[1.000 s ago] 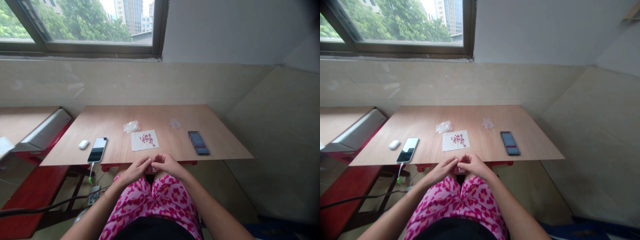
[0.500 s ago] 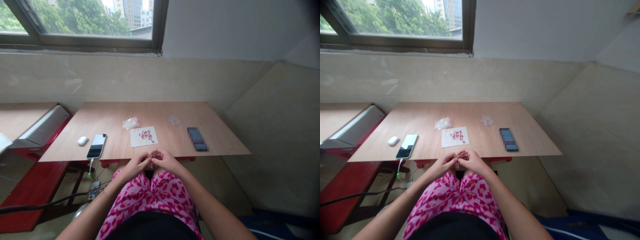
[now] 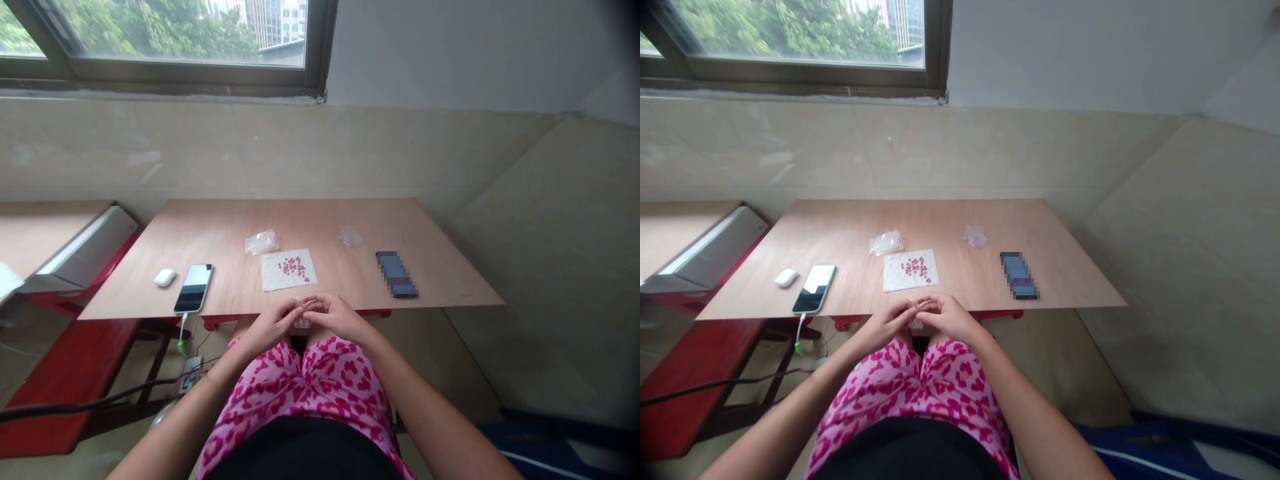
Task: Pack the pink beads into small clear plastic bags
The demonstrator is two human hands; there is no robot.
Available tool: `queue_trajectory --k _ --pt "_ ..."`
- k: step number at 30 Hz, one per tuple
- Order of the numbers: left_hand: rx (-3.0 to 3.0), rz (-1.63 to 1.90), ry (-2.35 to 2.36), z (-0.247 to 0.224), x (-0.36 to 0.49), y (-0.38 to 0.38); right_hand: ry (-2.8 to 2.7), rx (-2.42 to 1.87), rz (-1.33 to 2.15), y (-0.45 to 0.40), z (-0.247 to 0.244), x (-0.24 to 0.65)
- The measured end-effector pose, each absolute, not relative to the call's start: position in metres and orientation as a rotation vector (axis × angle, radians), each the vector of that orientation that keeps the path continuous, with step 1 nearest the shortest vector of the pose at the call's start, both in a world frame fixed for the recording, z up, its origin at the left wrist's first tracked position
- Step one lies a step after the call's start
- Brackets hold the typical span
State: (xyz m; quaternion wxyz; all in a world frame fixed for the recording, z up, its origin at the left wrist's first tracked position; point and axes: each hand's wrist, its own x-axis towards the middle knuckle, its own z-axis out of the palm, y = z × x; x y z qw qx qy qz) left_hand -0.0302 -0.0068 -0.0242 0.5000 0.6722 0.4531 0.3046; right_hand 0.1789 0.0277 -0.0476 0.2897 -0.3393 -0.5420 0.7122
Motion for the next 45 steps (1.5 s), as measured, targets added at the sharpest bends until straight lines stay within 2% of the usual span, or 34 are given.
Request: queue_trajectory --k 5,13,21,32,45 --pt "1.588 0.737 1.117 -0.026 -0.029 -0.008 -1.489 -0.975 1.850 0.026 -0.049 0.179" --pt "1.575 0.708 1.210 -0.032 -0.021 -0.014 -1.743 -1.078 1.511 0.019 -0.043 0.177" --pt "1.532 0.723 1.139 -0.031 -0.020 -0.012 -1.655 -1.028 1.636 0.022 -0.047 0.177" --pt "1.672 0.675 1.299 -0.041 -0.021 -0.012 -1.665 -0.999 1.634 0.017 -0.056 0.173" --pt "1.906 0.556 1.471 -0.050 -0.017 -0.012 -1.877 -1.194 1.305 0.012 -0.049 0.169"
